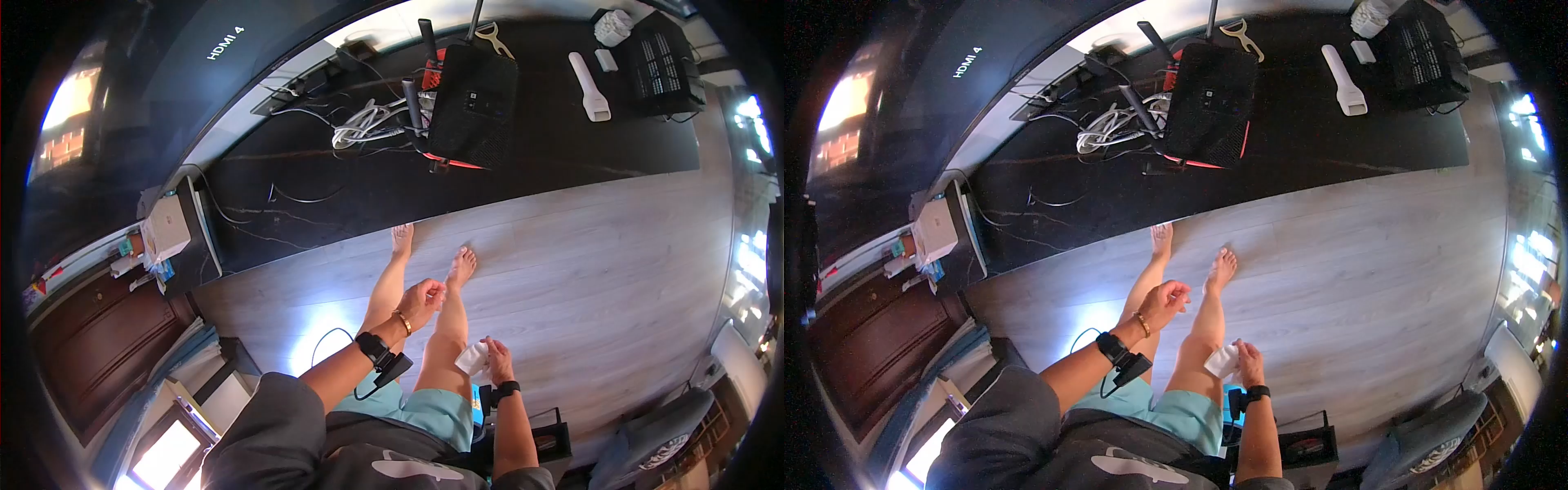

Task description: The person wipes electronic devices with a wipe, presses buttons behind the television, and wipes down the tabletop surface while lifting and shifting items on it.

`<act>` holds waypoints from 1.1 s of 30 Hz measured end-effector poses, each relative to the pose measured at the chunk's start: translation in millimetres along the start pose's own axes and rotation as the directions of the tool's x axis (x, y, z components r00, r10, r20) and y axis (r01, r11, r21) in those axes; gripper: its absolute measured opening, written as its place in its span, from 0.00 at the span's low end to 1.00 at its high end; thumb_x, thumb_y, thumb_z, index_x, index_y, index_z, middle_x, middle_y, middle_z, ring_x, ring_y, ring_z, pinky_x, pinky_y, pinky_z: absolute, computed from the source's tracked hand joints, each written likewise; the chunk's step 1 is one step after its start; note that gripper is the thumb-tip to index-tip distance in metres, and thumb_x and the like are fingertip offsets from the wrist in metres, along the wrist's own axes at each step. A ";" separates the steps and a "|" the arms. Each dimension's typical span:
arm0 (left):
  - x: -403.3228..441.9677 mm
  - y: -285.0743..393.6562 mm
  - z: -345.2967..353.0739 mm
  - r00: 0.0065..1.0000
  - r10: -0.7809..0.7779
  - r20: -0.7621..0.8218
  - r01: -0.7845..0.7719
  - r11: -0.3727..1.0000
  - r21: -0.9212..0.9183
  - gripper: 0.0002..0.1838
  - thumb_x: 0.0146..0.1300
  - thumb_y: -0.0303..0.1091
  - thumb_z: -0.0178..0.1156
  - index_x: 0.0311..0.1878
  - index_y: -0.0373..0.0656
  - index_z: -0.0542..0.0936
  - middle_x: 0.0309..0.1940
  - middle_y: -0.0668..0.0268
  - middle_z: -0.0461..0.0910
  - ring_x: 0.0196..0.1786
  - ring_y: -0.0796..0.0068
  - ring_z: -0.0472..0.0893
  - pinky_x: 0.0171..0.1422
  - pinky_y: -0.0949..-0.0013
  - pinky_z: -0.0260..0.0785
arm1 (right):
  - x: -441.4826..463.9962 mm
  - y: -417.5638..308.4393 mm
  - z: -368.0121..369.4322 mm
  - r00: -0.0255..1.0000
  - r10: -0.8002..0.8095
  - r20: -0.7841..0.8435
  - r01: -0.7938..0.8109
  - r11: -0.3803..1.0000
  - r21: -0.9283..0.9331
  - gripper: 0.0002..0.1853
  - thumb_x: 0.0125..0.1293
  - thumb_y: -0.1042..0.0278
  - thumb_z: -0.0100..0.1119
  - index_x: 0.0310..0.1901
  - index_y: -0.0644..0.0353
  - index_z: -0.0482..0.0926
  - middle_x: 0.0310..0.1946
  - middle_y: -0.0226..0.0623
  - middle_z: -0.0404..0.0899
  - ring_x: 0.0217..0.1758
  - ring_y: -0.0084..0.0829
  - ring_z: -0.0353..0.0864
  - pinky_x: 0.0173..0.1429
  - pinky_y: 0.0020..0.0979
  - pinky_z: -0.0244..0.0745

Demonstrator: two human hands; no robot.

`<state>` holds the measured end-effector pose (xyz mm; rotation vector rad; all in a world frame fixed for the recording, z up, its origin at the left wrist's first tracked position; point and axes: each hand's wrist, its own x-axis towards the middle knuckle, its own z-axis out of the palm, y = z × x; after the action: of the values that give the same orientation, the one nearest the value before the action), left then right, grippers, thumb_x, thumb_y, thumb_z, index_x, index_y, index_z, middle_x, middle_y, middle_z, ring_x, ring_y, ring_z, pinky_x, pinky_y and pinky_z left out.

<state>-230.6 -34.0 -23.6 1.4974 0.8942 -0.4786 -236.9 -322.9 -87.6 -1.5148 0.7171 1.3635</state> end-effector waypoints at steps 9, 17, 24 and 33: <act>4.5 -10.6 24.5 1.000 0.012 0.013 -0.013 0.997 0.080 0.10 0.61 0.32 0.55 0.44 0.38 0.75 0.33 0.63 0.81 0.32 0.75 0.81 0.38 0.72 0.74 | -2.2 1.5 -7.4 1.000 0.025 0.014 -0.026 0.998 0.050 0.18 0.66 0.52 0.51 0.40 0.61 0.80 0.28 0.29 0.78 0.29 0.21 0.75 0.33 0.24 0.69; 1.4 -35.6 24.2 1.000 0.021 0.014 -0.023 0.985 0.173 0.11 0.60 0.32 0.55 0.43 0.37 0.76 0.31 0.63 0.81 0.30 0.75 0.81 0.38 0.72 0.74 | 3.8 15.7 -12.2 0.999 0.016 0.033 -0.022 0.982 0.187 0.20 0.67 0.51 0.49 0.39 0.63 0.79 0.29 0.32 0.79 0.31 0.25 0.77 0.34 0.26 0.71; -3.4 -79.2 6.3 0.984 -0.171 0.054 0.148 0.944 0.295 0.12 0.56 0.39 0.59 0.37 0.40 0.79 0.29 0.61 0.81 0.31 0.70 0.81 0.39 0.69 0.73 | -12.6 0.7 -6.9 1.000 0.016 0.010 -0.017 0.990 0.143 0.23 0.65 0.46 0.50 0.38 0.62 0.79 0.29 0.30 0.76 0.32 0.23 0.73 0.37 0.27 0.68; -24.0 -99.3 -32.0 0.863 -0.437 0.255 0.109 0.652 0.751 0.12 0.53 0.42 0.59 0.27 0.42 0.80 0.25 0.58 0.80 0.31 0.64 0.78 0.38 0.62 0.69 | -26.5 -17.6 -9.7 0.998 -0.004 0.066 -0.008 0.985 0.173 0.20 0.64 0.49 0.54 0.39 0.61 0.77 0.31 0.29 0.75 0.32 0.21 0.72 0.36 0.25 0.67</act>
<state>-327.8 -15.6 -64.6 1.8459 0.6032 -1.4748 -222.9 -329.3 -58.2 -1.3260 0.7749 1.3113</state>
